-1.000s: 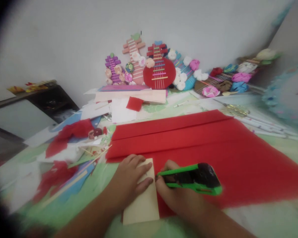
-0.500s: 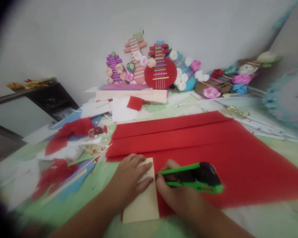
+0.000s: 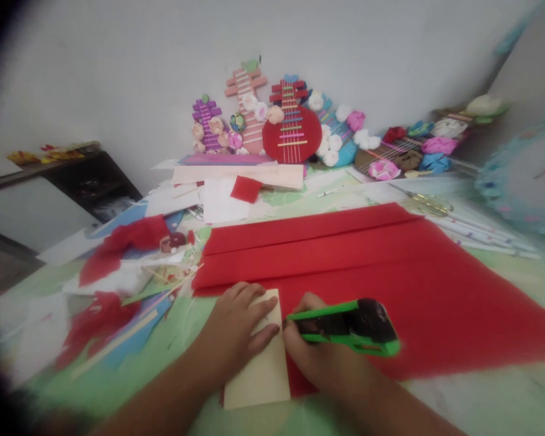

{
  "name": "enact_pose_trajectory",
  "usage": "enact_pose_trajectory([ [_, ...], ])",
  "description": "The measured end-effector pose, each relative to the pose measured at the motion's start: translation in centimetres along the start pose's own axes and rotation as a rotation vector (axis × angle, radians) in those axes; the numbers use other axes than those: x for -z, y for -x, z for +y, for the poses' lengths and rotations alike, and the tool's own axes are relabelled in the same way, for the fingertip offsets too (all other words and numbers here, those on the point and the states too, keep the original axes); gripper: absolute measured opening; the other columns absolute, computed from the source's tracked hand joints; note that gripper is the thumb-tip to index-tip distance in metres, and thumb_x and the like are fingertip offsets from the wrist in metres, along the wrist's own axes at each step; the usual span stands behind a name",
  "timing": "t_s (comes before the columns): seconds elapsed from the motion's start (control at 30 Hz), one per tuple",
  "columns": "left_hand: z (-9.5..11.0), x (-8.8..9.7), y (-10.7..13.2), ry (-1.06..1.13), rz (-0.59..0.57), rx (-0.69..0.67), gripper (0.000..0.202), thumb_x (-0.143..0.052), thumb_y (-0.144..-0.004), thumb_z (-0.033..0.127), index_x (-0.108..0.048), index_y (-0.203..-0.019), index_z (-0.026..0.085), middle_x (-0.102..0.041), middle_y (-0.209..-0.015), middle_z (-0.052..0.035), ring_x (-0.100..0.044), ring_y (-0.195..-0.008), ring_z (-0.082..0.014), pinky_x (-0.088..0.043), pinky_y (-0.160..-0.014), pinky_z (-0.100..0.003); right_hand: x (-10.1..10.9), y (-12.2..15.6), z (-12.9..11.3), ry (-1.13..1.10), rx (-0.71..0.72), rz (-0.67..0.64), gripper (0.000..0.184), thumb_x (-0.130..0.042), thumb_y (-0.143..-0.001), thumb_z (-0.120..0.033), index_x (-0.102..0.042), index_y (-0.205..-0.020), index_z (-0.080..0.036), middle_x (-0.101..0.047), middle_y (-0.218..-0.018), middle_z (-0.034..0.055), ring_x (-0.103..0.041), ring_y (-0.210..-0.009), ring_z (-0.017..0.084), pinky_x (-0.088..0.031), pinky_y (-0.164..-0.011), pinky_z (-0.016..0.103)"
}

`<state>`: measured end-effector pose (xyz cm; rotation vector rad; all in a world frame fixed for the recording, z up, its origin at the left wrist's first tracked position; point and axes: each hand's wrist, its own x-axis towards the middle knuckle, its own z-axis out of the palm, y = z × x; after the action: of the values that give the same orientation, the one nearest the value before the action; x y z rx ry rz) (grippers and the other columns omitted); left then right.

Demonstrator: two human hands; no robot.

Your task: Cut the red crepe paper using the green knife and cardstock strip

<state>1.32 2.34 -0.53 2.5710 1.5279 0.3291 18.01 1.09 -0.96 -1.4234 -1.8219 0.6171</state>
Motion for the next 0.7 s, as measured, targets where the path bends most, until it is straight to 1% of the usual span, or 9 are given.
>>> enact_pose_trajectory([
  [0.1, 0.0, -0.03, 0.04, 0.006, 0.004, 0.001, 0.032, -0.054, -0.08, 0.038, -0.055, -0.109, 0.024, -0.051, -0.113, -0.0062, -0.041, -0.104, -0.0266, -0.034, -0.088, -0.043, -0.2, -0.04, 0.03, 0.114, 0.004, -0.059, 0.017, -0.041, -0.072, -0.02, -0.031, -0.058, -0.022, -0.041, -0.053, -0.0046, -0.046, -0.049, 0.012, -0.038, -0.05, 0.025],
  [0.23, 0.09, 0.08, 0.02, 0.009, 0.008, -0.003, 0.032, -0.055, -0.08, 0.037, -0.054, -0.109, 0.024, -0.052, -0.111, -0.0059, -0.042, -0.102, -0.0255, -0.035, -0.087, -0.043, -0.35, -0.07, -0.04, 0.18, -0.022, -0.067, 0.016, -0.038, -0.074, -0.023, -0.03, -0.06, -0.023, -0.042, -0.052, -0.0045, -0.047, -0.049, 0.013, -0.038, -0.051, 0.026],
  [0.4, 0.25, 0.28, 0.11, 0.007, 0.008, 0.002, 0.032, -0.055, -0.08, 0.037, -0.055, -0.108, 0.024, -0.052, -0.11, -0.006, -0.043, -0.1, -0.0253, -0.036, -0.085, -0.042, -0.12, 0.03, -0.19, 0.142, -0.057, -0.127, 0.016, -0.039, -0.074, -0.024, -0.031, -0.061, -0.023, -0.043, -0.053, -0.0052, -0.048, -0.049, 0.012, -0.038, -0.05, 0.025],
  [0.47, 0.28, 0.29, 0.17, 0.008, 0.007, 0.002, 0.032, -0.054, -0.08, 0.037, -0.055, -0.109, 0.023, -0.052, -0.11, -0.0062, -0.043, -0.1, -0.0255, -0.036, -0.085, -0.042, -0.04, 0.16, -0.03, 0.134, -0.041, -0.12, 0.018, -0.039, -0.075, -0.022, -0.029, -0.06, -0.023, -0.041, -0.053, -0.0055, -0.047, -0.049, 0.012, -0.038, -0.049, 0.025],
  [0.6, 0.27, 0.19, 0.27, 0.002, 0.029, 0.003, 0.031, -0.055, -0.079, 0.036, -0.055, -0.108, 0.024, -0.052, -0.109, -0.0059, -0.043, -0.1, -0.025, -0.036, -0.085, -0.041, -0.07, 0.36, 0.4, 0.083, 0.02, -0.056, 0.02, -0.04, -0.075, -0.02, -0.027, -0.06, -0.023, -0.04, -0.054, -0.0059, -0.046, -0.051, 0.011, -0.038, -0.051, 0.024],
  [0.7, 0.22, 0.12, 0.3, 0.001, 0.045, 0.004, 0.032, -0.055, -0.079, 0.037, -0.055, -0.108, 0.024, -0.053, -0.108, -0.0057, -0.043, -0.1, -0.0248, -0.037, -0.085, -0.041, -0.12, 0.32, 0.42, 0.057, 0.005, -0.077, 0.017, -0.04, -0.074, -0.02, -0.03, -0.061, -0.023, -0.041, -0.054, -0.0059, -0.047, -0.051, 0.011, -0.038, -0.051, 0.023],
])
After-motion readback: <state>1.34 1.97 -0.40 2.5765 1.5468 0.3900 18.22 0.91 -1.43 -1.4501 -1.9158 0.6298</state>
